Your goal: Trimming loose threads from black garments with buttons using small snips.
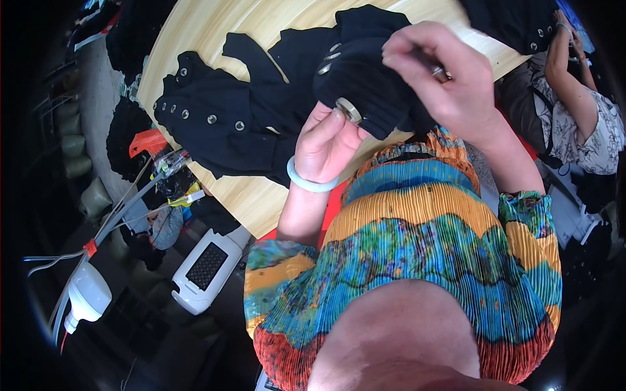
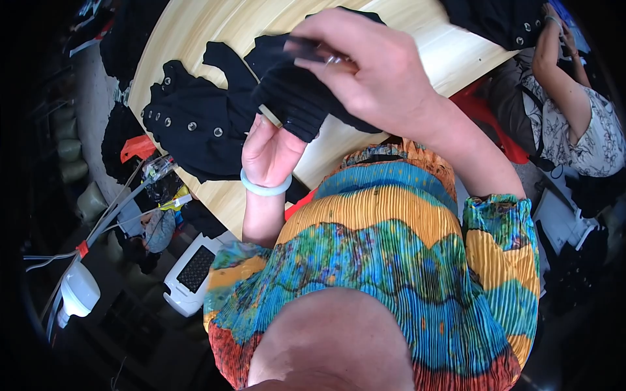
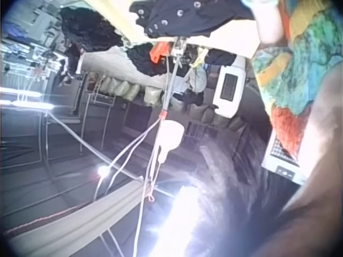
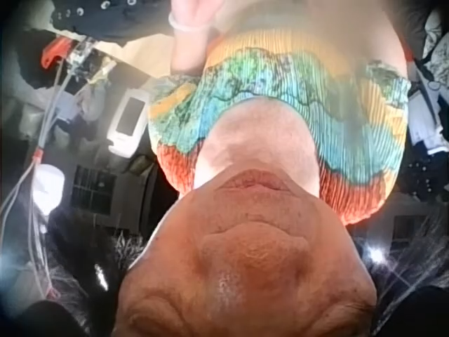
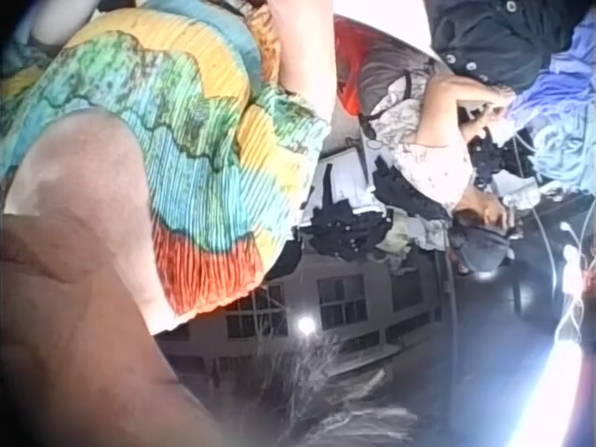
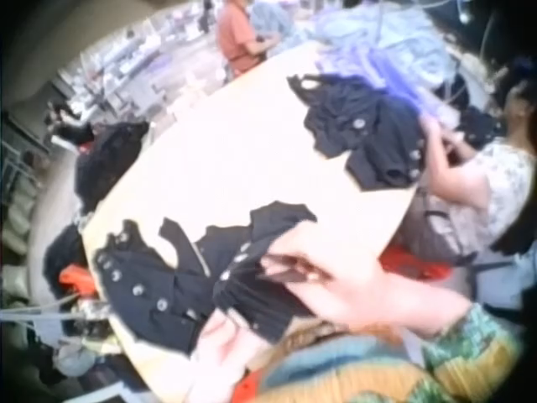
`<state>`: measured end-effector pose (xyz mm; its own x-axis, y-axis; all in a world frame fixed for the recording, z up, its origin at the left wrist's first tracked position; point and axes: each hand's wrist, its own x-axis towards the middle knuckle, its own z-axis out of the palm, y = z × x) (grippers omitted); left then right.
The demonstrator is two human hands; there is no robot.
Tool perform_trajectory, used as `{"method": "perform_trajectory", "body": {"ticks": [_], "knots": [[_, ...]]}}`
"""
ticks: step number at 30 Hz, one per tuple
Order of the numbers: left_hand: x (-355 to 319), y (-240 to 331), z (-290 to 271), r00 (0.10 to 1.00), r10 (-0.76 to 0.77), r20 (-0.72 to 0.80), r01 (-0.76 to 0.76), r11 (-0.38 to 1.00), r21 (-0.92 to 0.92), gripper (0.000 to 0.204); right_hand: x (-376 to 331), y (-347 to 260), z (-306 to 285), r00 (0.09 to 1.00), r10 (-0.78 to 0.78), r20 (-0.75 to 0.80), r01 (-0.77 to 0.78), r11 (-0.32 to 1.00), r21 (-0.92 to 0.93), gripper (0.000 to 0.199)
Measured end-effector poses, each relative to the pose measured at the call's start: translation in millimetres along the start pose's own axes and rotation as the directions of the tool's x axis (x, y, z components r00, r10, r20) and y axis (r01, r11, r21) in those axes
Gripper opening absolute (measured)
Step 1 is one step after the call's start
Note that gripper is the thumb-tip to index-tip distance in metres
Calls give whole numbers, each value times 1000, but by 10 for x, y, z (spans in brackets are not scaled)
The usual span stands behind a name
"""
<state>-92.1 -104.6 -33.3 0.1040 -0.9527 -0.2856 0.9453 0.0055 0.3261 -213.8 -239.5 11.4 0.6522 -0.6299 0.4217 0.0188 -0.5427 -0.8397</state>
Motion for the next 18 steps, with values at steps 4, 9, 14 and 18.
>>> {"method": "perform_trajectory", "body": {"ticks": [4,9,14,18], "knots": [[-40,-11,-72,988,101,116,-104,994,21,31,-88,-164,-61,968,251,15,-248,942,227,28],[-6,-30,-40,973,202,114,-213,972,97,30,-307,-255,-31,966,177,188,-219,948,229,27],[-17,-32,-88,950,252,181,-265,963,51,31,-359,-251,29,946,226,234,-258,959,114,23],[-4,-39,52,972,223,75,-222,975,-25,32,-365,-252,7,941,262,215,-293,948,126,25]]}}
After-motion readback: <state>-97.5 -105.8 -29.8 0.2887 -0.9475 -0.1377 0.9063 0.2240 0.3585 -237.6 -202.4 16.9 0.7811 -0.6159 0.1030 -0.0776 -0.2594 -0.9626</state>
